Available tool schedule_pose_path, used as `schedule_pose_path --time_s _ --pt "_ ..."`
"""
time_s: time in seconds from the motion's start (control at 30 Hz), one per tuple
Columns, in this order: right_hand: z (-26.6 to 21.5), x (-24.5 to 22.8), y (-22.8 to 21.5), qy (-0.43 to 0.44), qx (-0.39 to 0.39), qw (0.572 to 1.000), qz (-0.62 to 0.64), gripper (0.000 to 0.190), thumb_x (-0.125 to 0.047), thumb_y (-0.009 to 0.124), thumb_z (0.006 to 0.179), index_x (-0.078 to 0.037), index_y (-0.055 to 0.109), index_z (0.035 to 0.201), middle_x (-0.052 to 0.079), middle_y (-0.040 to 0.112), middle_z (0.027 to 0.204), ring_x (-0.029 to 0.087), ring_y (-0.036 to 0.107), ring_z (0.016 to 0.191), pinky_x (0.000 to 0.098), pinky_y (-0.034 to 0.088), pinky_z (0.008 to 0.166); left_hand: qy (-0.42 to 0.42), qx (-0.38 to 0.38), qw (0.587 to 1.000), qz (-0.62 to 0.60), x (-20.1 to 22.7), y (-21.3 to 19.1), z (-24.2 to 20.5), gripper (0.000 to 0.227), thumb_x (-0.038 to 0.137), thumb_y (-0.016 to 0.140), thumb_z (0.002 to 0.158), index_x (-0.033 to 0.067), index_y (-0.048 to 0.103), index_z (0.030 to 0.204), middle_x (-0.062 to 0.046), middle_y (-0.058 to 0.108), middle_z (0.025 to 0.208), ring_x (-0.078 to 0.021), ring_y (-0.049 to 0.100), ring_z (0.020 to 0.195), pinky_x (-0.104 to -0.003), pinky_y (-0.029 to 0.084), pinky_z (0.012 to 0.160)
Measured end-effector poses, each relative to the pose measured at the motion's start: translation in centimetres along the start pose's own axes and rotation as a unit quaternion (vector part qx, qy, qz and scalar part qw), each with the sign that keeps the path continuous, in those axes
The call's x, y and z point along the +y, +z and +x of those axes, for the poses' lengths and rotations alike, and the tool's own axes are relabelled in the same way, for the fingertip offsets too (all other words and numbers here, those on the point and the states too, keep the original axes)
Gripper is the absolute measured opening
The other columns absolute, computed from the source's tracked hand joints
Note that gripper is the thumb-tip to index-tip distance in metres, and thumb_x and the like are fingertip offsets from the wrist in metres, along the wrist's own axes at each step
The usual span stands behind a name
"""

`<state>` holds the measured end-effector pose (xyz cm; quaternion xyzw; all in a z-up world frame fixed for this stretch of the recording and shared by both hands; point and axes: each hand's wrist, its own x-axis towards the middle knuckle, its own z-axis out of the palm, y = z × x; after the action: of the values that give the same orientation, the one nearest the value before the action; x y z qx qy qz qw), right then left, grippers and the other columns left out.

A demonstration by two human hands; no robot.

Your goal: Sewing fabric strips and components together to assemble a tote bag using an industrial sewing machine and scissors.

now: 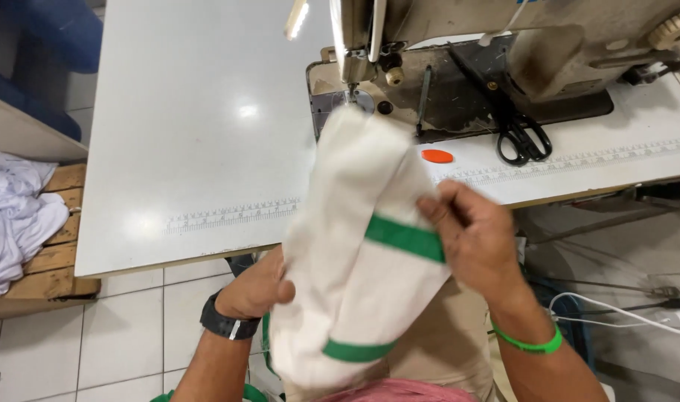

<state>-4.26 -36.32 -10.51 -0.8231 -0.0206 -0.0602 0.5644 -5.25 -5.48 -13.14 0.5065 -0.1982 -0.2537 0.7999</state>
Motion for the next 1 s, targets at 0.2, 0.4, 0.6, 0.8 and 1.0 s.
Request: schedule_pose_path --time_s 0.2,0.4,0.6,0.8,1.0 --pt "5.2 -5.1 -1.2 -0.049 0.109 0.983 0.14 0.028 -0.018 0.073 0.121 -0.013 0.069 0.093 -0.008 0.063 0.085 0.003 0.051 0.079 0.0193 0.044 0.07 0.055 -0.112 0.992 -0.025 -3.5 -3.2 -6.8 0.06 0.054 0.091 0.103 0.006 0.077 0.137 -0.01 0.073 0.147 -0.03 0.067 0.14 -0.049 0.05 0.123" --pt "4.9 -0.9 -2.3 -0.089 0.122 0.986 -0.07 0.043 -0.024 0.078 0.131 -0.009 0.064 0.094 -0.007 0.047 0.082 0.006 0.038 0.081 0.0298 0.032 0.07 0.223 0.244 0.922 -0.201 -1.3 1.4 -8.1 0.048 0.01 0.074 0.107 -0.0106 0.061 0.148 -0.026 0.07 0.143 -0.0387 0.069 0.129 -0.05 0.054 0.113" --pt "1.3 -1.2 -0.1 -0.199 0.205 0.939 -0.194 0.031 -0.017 0.093 0.132 0.004 0.071 0.13 0.016 0.07 0.113 0.023 0.065 0.098 0.0352 0.056 0.073 0.143 0.606 0.741 0.251 1.1 4.1 -6.6 0.021 0.024 0.067 0.11 0.0065 0.079 0.112 0.003 0.07 0.084 -0.0076 0.061 0.076 -0.025 0.057 0.07" --pt "-6.9 -5.6 4.1 -0.444 0.01 0.86 -0.25 0.061 -0.05 0.103 0.076 -0.001 0.08 0.107 0.015 0.072 0.105 0.03 0.071 0.098 0.0394 0.063 0.088 0.098 0.496 0.86 0.073 1.4 6.7 -6.6 0.022 0.029 0.061 0.112 0.009 0.068 0.118 -0.003 0.081 0.098 -0.0066 0.07 0.08 -0.023 0.056 0.067" --pt "-6.6 -4.5 3.9 -0.433 -0.091 0.885 -0.145 0.038 0.021 0.058 0.092 0.004 0.081 0.117 0.021 0.071 0.108 0.036 0.069 0.097 0.0478 0.056 0.086 0.092 0.272 0.913 -0.291 1.7 8.6 -7.8 0.042 0.019 0.07 0.107 -0.0019 0.067 0.144 -0.014 0.08 0.125 -0.02 0.078 0.103 -0.032 0.064 0.085"
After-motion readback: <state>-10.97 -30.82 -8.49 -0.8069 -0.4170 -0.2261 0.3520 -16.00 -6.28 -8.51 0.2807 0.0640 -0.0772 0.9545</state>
